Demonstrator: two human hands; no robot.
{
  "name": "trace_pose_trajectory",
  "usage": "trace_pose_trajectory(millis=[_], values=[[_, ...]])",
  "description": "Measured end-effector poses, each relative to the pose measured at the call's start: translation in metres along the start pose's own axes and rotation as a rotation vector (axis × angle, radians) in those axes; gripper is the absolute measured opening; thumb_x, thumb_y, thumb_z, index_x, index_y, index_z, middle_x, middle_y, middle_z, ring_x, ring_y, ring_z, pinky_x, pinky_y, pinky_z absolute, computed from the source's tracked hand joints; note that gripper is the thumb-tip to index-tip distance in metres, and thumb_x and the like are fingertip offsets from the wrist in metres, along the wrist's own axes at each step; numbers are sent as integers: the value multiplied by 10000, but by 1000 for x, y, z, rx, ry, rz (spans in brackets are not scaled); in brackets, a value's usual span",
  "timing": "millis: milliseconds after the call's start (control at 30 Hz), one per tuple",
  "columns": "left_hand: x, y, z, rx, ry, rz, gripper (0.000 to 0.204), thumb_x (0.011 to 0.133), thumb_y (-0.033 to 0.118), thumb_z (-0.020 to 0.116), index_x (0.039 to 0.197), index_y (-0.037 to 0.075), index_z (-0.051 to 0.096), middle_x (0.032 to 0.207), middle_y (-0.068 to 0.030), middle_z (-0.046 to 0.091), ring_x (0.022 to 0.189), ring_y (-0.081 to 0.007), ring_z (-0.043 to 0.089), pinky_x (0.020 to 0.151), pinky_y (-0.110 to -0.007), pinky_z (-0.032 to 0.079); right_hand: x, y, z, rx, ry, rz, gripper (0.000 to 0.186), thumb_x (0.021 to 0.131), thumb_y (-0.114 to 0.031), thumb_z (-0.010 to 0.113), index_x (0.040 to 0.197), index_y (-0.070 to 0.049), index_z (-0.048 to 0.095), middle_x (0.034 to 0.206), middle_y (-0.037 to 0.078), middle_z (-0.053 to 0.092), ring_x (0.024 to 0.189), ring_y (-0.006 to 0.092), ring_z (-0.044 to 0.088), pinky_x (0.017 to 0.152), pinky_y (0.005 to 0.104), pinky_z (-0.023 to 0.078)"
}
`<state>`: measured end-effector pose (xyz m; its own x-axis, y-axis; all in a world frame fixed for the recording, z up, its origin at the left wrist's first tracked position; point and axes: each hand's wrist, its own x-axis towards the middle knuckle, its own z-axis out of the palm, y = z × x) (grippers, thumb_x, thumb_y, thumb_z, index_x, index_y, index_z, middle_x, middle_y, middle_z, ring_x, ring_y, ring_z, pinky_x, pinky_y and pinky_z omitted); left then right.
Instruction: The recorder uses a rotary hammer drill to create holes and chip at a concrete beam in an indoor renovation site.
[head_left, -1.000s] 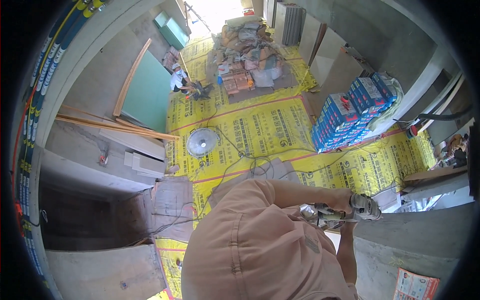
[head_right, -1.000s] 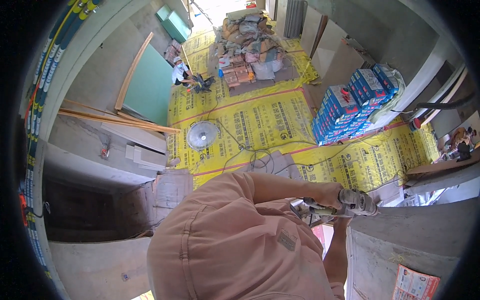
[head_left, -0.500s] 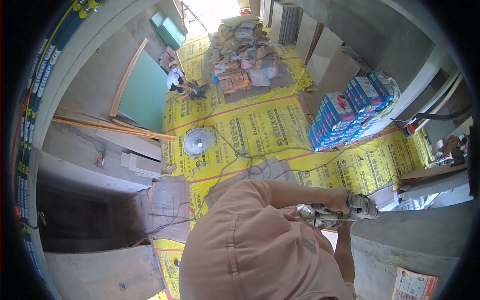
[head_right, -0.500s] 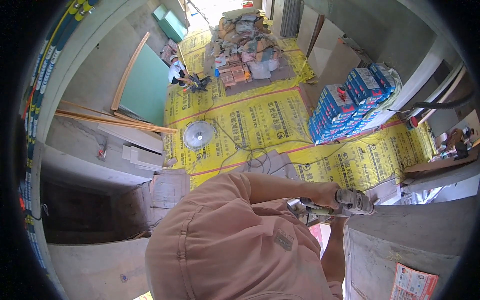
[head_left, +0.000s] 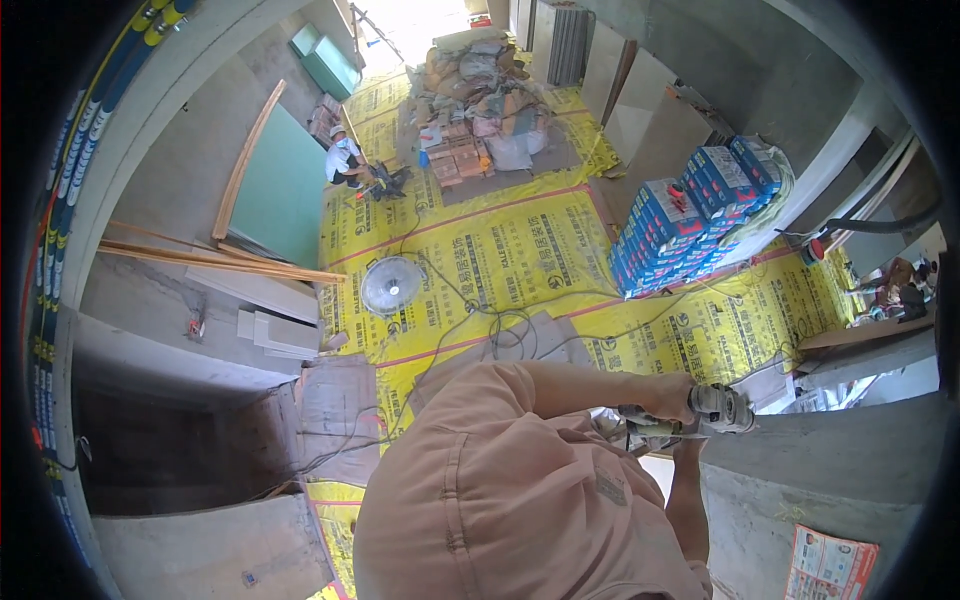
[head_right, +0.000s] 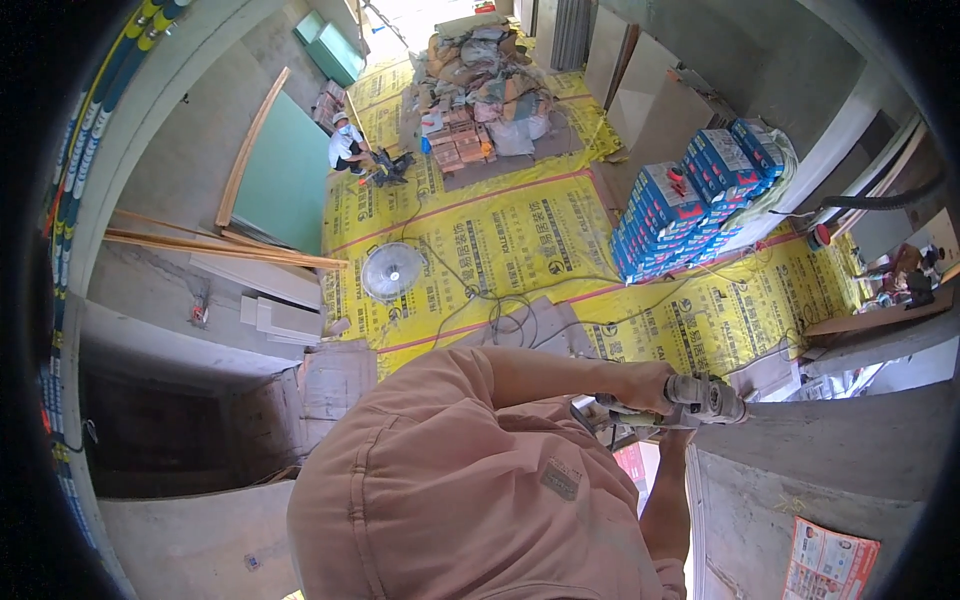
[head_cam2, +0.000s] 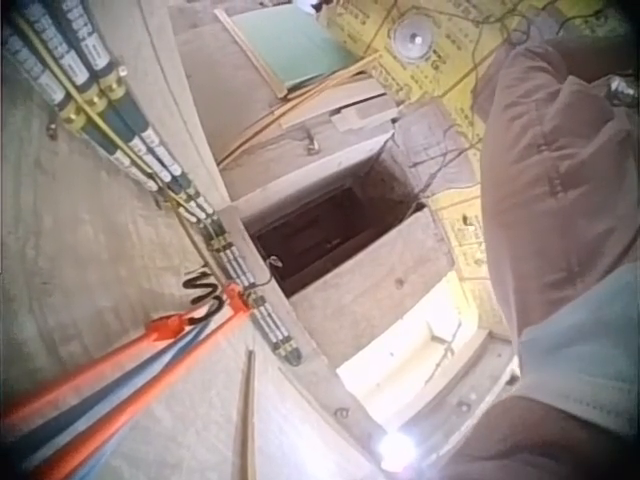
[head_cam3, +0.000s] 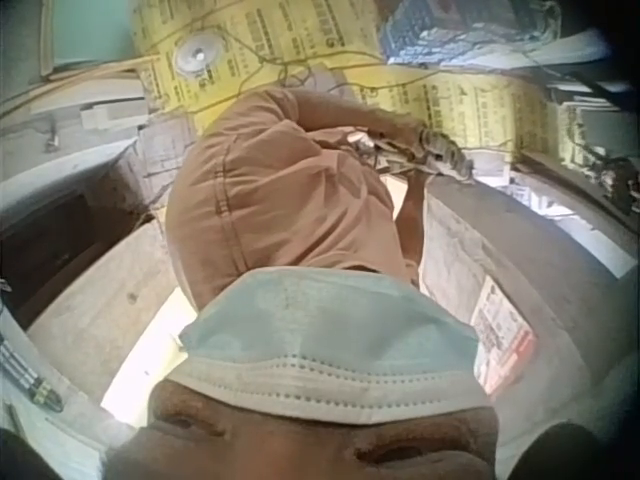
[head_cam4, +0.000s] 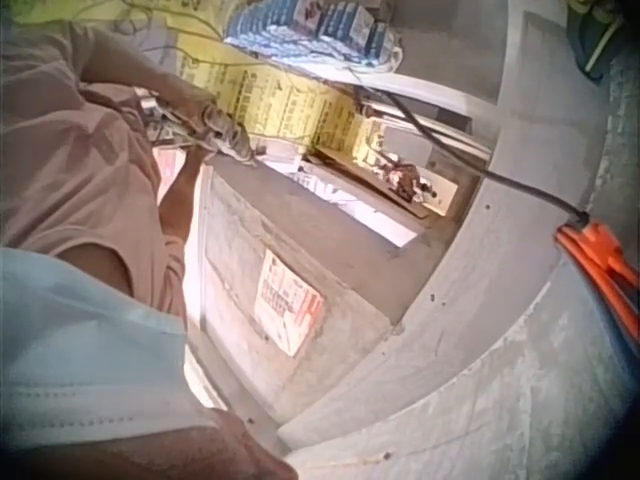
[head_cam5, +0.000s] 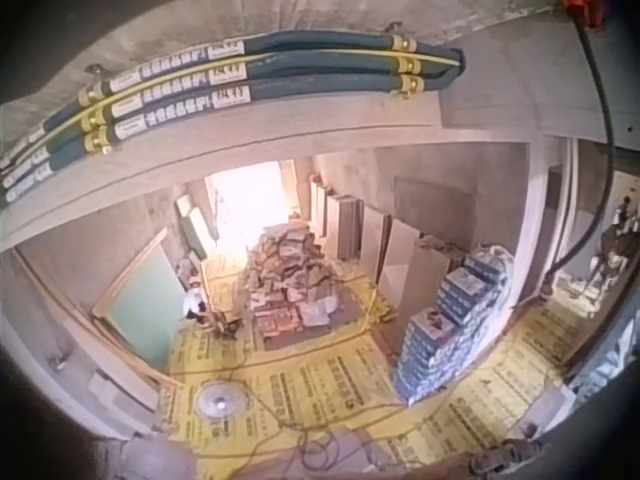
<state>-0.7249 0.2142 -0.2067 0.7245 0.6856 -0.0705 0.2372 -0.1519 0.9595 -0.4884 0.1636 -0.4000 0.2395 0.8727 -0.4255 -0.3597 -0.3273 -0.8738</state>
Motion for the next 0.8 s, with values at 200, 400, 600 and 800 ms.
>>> trace_pose_trajectory(millis=[200,400,600,800], values=[[-2,15,-3,-14,4,-39,316,720,157,707,988,-4,660,771,-143,687,718,-264,675,675,-379,524,9,11,-13,-12,-42,-143,520,917,-356,670,1355,-134,500,1236,47,606,1089,205,609,850,385,540],[0,11,-5,-35,-49,-56,365,739,143,685,1076,9,641,867,-160,684,777,-276,651,736,-391,508,4,5,-8,117,33,-14,482,927,-327,655,1336,-114,516,1222,56,613,1067,213,619,857,398,540],[-7,18,-6,-36,-37,-47,332,744,131,677,1050,5,647,848,-149,683,761,-258,650,726,-384,509,-1,-1,-5,-176,81,-41,504,923,-367,655,1345,-131,514,1238,45,603,1077,202,613,879,377,534],[-5,18,-2,-47,-67,-103,302,746,139,687,1010,-6,655,798,-138,676,736,-245,647,698,-376,510,12,12,-21,49,49,10,399,896,-294,678,1246,-143,562,1168,20,612,1061,165,580,916,352,474]])
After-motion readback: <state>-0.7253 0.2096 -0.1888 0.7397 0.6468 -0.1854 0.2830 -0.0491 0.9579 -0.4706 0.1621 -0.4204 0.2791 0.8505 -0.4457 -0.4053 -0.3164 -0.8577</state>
